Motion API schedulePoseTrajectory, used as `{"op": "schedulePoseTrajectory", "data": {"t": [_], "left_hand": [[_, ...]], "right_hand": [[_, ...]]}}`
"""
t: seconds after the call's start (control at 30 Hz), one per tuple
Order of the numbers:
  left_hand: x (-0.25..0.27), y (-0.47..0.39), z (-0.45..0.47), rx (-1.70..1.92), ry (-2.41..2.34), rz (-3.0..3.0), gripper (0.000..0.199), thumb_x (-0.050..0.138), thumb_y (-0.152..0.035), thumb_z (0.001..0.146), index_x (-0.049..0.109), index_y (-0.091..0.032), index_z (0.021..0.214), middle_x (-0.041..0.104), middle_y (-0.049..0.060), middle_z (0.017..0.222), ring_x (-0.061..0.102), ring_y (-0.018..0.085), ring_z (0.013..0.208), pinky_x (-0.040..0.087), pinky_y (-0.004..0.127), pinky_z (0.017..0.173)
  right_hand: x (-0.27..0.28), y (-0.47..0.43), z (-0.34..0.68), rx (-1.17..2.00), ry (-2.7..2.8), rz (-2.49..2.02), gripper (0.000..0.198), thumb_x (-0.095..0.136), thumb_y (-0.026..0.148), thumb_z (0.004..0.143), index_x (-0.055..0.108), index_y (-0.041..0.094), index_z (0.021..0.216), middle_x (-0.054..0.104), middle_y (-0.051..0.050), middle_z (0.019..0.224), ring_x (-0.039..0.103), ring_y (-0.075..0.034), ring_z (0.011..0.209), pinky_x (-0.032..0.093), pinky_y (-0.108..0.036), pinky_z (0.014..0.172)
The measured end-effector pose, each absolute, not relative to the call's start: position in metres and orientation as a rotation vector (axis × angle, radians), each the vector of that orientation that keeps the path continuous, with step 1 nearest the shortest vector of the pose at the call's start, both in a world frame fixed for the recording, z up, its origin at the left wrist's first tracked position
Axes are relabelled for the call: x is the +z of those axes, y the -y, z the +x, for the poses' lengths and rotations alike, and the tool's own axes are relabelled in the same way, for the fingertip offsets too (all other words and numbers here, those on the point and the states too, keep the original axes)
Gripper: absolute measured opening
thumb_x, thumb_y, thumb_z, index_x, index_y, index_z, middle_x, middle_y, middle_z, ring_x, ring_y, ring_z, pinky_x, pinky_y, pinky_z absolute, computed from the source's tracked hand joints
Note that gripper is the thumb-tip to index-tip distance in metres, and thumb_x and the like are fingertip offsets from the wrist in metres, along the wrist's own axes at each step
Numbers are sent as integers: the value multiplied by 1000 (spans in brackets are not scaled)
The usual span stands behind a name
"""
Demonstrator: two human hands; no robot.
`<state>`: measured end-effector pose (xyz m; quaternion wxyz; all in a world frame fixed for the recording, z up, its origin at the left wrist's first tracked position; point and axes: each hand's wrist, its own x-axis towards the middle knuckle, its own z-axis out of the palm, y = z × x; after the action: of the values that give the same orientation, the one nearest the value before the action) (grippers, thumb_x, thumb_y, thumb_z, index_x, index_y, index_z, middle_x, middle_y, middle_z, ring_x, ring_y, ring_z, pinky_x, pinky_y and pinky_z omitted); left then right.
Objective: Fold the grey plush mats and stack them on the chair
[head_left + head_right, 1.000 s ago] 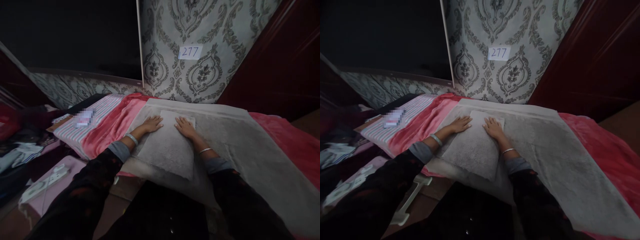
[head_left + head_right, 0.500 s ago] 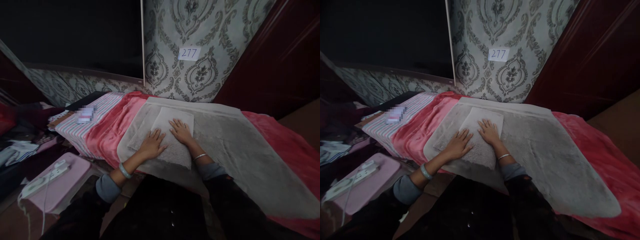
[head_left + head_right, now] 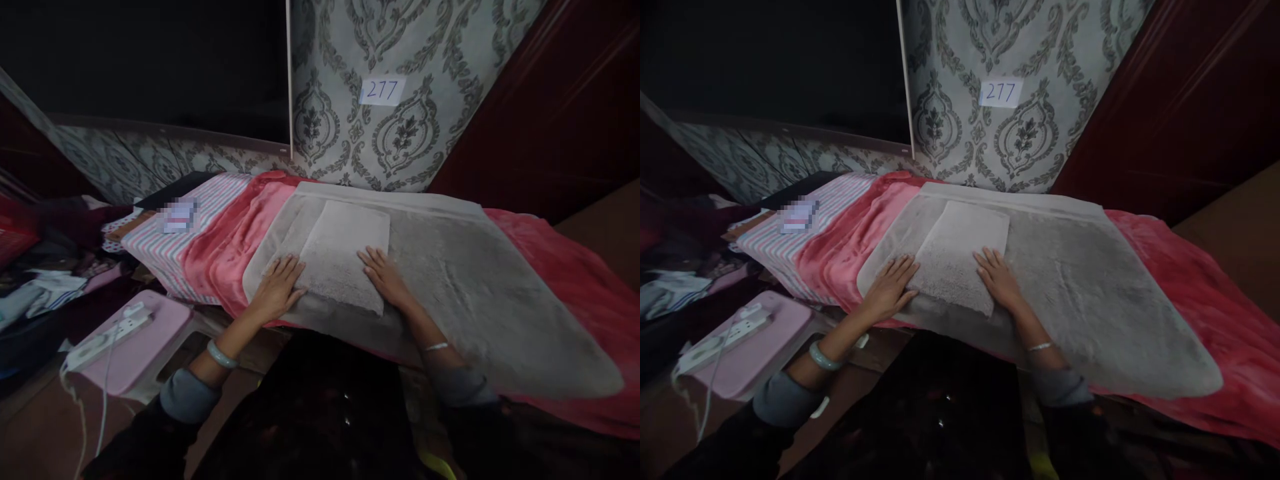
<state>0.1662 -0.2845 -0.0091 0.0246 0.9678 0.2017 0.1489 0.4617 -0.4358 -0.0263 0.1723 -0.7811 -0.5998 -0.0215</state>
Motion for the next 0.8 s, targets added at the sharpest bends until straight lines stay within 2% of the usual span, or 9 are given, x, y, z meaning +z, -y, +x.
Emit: {"op": "schedulePoseTrajectory", "data": {"t": [0.17,0.23,0.37,0.47,0.63,0.8], "left_hand": [[-8,293,161,539,-673,2947,70,58,-38,91,36,-16,154,30,15,163,25,32,152,22,55,124],[-5,301,166,535,-693,2946,71,59,-33,89,35,-17,155,27,15,165,22,33,153,20,57,124],[-1,312,178,425,-555,2982,65,56,-28,91,39,-20,153,38,13,160,27,33,151,14,61,123],[-2,315,182,437,-537,2976,61,56,-29,91,43,-22,151,43,14,157,34,32,148,15,62,123],[-4,315,181,487,-579,2959,60,56,-31,92,45,-23,150,45,14,155,38,32,145,18,61,123],[-2,315,183,471,-600,2947,60,57,-32,90,47,-23,149,47,14,153,41,33,143,21,60,122]], "right_hand": [[-43,503,438,-102,1583,-2123,53,24,38,105,39,28,154,35,-6,161,32,-24,148,32,-52,117],[-44,517,430,-103,1605,-2043,54,27,34,103,34,28,157,33,-6,162,28,-23,149,31,-53,119],[-38,523,420,-54,1732,-1871,72,39,21,91,22,27,161,26,-6,165,16,-24,153,28,-54,120],[-33,519,415,-35,1809,-1882,87,47,15,80,18,28,161,21,-5,166,15,-27,153,27,-56,120],[-32,516,416,-126,1827,-1902,85,46,7,78,30,30,158,32,-3,162,22,-24,151,33,-54,119],[-27,512,420,-192,1811,-1873,63,39,6,88,55,29,144,58,-2,144,44,-21,141,43,-49,115]]}}
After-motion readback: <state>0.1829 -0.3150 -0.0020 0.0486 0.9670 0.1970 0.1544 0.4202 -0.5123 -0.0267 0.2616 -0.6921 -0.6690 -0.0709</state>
